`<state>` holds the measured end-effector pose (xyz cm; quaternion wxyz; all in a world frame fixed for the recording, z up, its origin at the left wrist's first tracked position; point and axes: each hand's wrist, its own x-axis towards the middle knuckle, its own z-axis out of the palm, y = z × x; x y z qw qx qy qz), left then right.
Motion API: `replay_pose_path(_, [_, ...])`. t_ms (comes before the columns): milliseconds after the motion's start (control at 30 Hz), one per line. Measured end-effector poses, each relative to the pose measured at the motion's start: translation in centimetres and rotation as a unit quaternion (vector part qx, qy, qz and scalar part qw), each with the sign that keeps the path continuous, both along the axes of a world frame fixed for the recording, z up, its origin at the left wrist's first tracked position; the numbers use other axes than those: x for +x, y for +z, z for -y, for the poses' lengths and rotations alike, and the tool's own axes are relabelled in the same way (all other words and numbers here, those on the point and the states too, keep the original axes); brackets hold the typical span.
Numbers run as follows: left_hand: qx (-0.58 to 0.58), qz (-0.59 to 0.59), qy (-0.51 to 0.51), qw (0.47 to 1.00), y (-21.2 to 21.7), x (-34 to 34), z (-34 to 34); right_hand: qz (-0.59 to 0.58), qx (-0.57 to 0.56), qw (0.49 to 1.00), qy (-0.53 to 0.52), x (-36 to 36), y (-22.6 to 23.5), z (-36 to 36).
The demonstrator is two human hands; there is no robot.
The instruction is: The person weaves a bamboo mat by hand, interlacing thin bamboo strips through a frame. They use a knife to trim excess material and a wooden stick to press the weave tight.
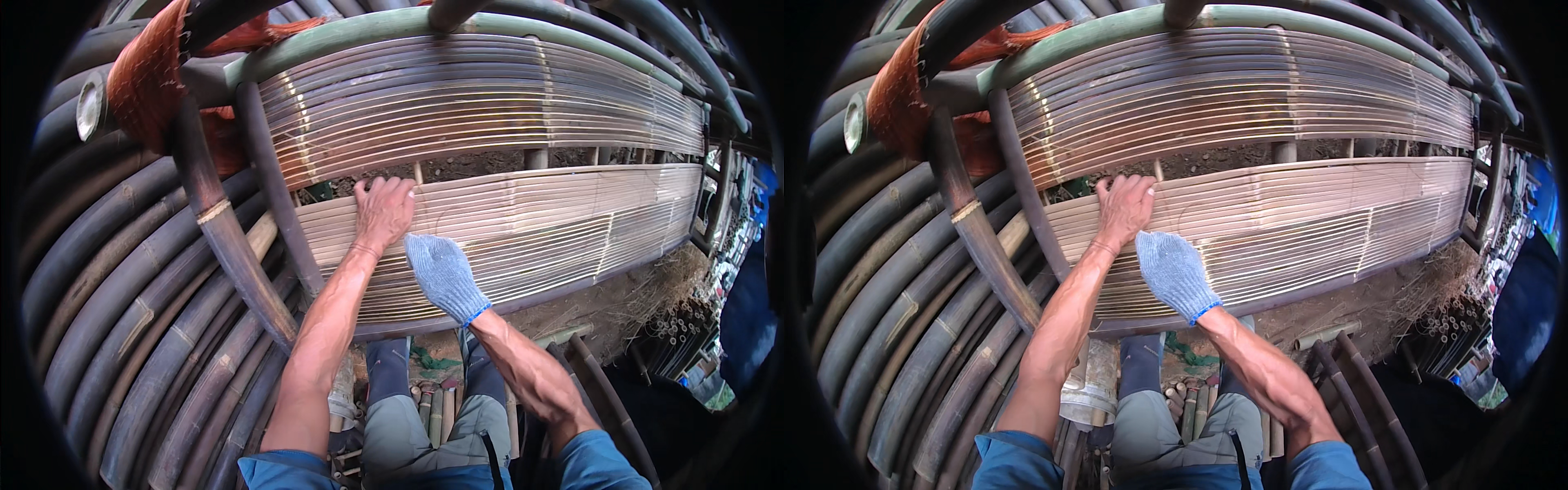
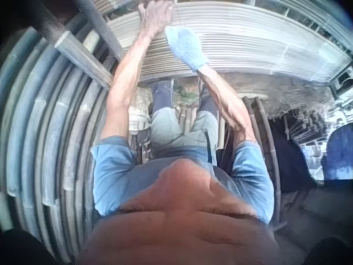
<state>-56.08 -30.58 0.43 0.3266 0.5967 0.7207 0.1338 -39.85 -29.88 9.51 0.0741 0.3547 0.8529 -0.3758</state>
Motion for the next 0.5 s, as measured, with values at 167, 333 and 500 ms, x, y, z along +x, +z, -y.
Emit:
replay_pose_path(167, [0.015,0.023,-0.01,1.0,-0.1,0.1,0.2,0.02,-0.155,0.987,-0.048,8.5,0.1,-5.0])
replay_pose_path(333, [-0.019,-0.012,-0.033,0.999,-0.2,0.1,-0.1,0.016,-0.134,0.986,-0.099,9.2,-0.5,-3.7])
replay_pose_path(500, [-0.024,-0.046,-0.023,0.998,-0.6,-0.1,0.0,0.109,-0.26,0.872,-0.399,25.3,-1.4,0.4])
